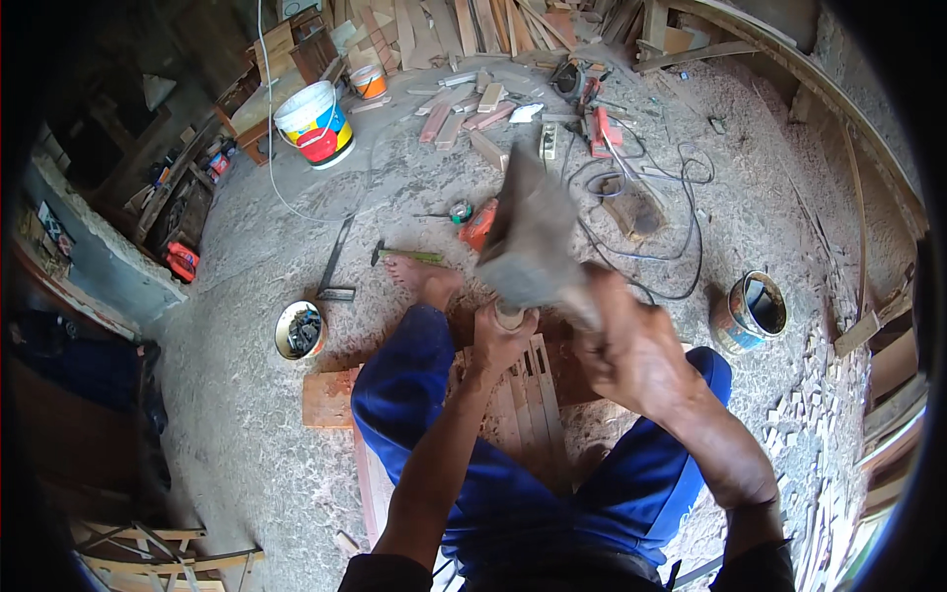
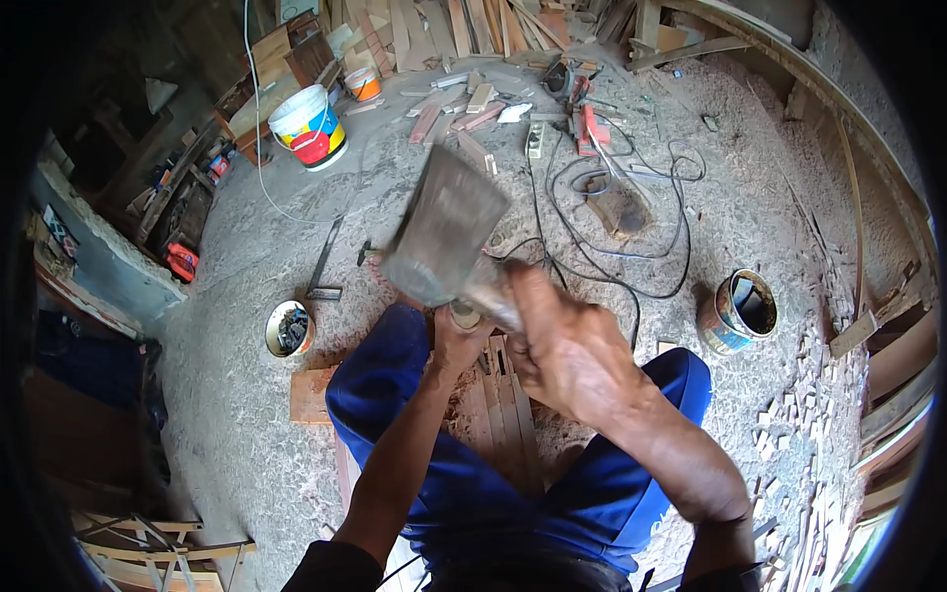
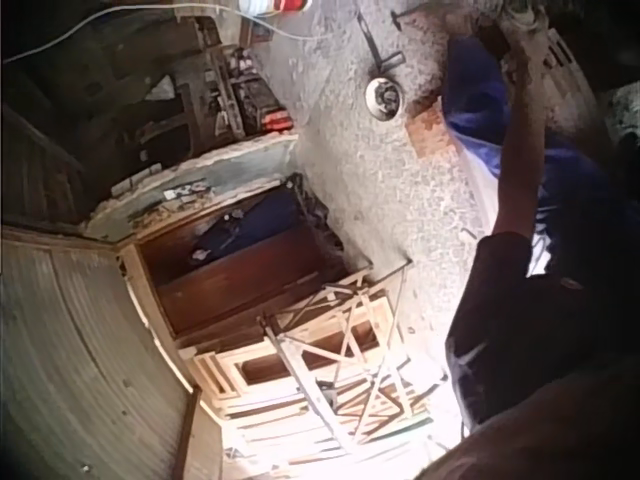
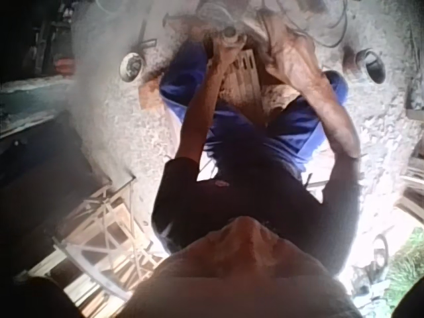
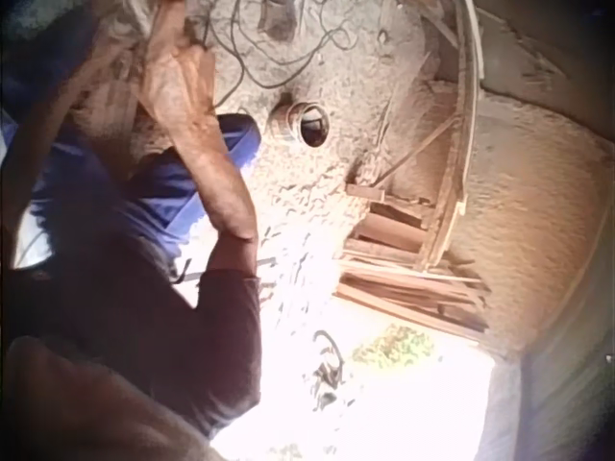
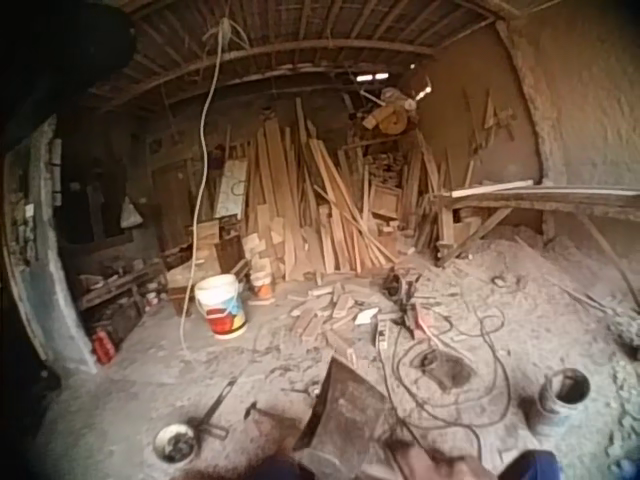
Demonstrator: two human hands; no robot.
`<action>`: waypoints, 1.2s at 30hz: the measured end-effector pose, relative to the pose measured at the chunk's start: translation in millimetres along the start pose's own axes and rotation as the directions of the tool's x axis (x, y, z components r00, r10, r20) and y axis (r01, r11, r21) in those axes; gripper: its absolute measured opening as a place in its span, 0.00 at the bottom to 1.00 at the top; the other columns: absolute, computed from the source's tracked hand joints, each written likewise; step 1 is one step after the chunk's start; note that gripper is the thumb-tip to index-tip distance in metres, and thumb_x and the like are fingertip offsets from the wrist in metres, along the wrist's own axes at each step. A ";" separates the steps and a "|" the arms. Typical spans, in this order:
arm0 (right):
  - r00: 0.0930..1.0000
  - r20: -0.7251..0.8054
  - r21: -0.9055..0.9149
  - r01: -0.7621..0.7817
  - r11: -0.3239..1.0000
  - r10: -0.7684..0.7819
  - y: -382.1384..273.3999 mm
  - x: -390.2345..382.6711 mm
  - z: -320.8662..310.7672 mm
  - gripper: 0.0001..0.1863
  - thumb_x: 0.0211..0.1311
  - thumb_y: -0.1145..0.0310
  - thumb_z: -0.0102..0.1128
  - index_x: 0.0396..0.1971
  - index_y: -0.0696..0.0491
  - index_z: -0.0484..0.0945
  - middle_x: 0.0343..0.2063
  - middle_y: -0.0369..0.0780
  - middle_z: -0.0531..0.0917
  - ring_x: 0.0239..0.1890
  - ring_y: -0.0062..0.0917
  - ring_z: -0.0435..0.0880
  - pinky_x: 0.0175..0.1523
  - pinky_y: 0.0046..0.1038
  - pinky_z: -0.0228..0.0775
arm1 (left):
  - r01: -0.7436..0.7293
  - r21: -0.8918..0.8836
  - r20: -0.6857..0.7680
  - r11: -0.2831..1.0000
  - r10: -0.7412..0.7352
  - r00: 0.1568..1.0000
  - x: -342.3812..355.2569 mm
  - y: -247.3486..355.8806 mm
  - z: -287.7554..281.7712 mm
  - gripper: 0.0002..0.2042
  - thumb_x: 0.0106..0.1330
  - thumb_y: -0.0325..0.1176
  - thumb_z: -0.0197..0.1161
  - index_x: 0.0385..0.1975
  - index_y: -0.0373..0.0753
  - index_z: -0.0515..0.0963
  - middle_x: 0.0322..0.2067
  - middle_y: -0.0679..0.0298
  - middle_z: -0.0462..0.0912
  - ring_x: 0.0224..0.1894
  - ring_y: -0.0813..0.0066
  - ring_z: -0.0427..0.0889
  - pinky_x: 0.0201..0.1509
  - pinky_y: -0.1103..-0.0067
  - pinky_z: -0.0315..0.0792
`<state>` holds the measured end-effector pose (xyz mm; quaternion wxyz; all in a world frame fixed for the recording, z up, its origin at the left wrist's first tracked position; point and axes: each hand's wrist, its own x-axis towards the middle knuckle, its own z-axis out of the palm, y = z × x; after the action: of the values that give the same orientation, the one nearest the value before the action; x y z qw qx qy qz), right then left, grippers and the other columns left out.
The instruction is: The person carves out rectangular mortises in a wooden beam using a hammer and a chisel while sitting on the floor.
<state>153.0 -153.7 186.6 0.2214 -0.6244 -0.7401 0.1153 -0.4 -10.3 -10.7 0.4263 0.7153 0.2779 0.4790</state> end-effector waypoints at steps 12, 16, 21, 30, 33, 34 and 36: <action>0.957 0.270 -0.200 -0.050 0.979 0.104 31.8 2.1 30.3 0.31 0.45 0.77 0.64 0.52 0.57 0.65 0.27 0.51 0.84 0.28 0.51 0.84 0.36 0.46 0.79 | 0.296 -0.501 0.078 0.813 -0.298 0.951 -13.8 -3.6 7.4 0.12 0.52 0.25 0.72 0.36 0.32 0.79 0.31 0.63 0.84 0.36 0.77 0.82 0.42 0.76 0.76; 0.975 0.214 0.096 -0.080 0.992 0.058 61.6 -9.3 53.7 0.29 0.44 0.77 0.65 0.50 0.58 0.68 0.33 0.54 0.83 0.43 0.52 0.83 0.54 0.48 0.73 | 0.102 -0.148 0.023 0.984 -0.100 0.995 11.7 -10.7 1.9 0.09 0.54 0.25 0.71 0.33 0.34 0.80 0.28 0.63 0.83 0.35 0.78 0.82 0.39 0.78 0.76; 0.956 0.054 0.455 -0.280 0.845 0.287 63.7 -34.5 83.9 0.24 0.53 0.75 0.67 0.52 0.59 0.73 0.42 0.46 0.81 0.44 0.38 0.81 0.53 0.38 0.73 | 0.544 -0.146 -0.057 0.826 -0.556 0.829 61.6 -37.6 -8.0 0.08 0.58 0.32 0.69 0.26 0.35 0.78 0.19 0.63 0.79 0.22 0.74 0.79 0.29 0.74 0.75; 0.726 0.220 0.893 -0.418 0.164 0.652 102.2 -74.6 144.0 0.21 0.57 0.75 0.65 0.50 0.55 0.72 0.23 0.33 0.77 0.15 0.15 0.72 0.19 0.20 0.65 | 0.058 -0.004 -0.092 0.998 -0.058 0.994 4.3 36.0 -21.3 0.22 0.57 0.23 0.72 0.51 0.33 0.71 0.40 0.65 0.77 0.40 0.84 0.75 0.41 0.85 0.72; 0.720 0.195 0.937 -0.338 0.091 0.666 110.6 -74.4 149.0 0.21 0.56 0.75 0.65 0.50 0.54 0.72 0.26 0.35 0.79 0.12 0.16 0.71 0.16 0.20 0.65 | -0.060 0.192 -0.240 0.980 0.106 0.965 13.5 31.1 -21.2 0.24 0.60 0.19 0.69 0.53 0.34 0.66 0.38 0.63 0.77 0.35 0.81 0.78 0.38 0.81 0.76; 0.711 0.197 0.938 -0.336 0.080 0.675 109.0 -72.5 148.6 0.21 0.56 0.75 0.65 0.50 0.54 0.71 0.27 0.35 0.80 0.12 0.16 0.71 0.16 0.20 0.65 | -0.011 0.000 -0.381 1.000 0.010 0.924 12.8 27.0 -12.3 0.23 0.60 0.19 0.69 0.52 0.34 0.65 0.37 0.62 0.78 0.34 0.80 0.79 0.36 0.80 0.77; 0.698 0.197 0.944 -0.324 0.059 0.689 109.1 -73.5 149.3 0.21 0.56 0.75 0.64 0.51 0.54 0.71 0.29 0.36 0.80 0.11 0.16 0.71 0.16 0.20 0.66 | -0.079 -0.178 -0.533 0.981 -0.028 0.846 18.1 19.0 -8.8 0.19 0.61 0.21 0.69 0.46 0.36 0.66 0.33 0.61 0.78 0.26 0.77 0.78 0.29 0.80 0.77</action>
<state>186.8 -188.4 -6.3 0.5974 -0.5956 -0.2015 0.4977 -1.8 -1.8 15.6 0.3934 0.5133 0.3279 0.6887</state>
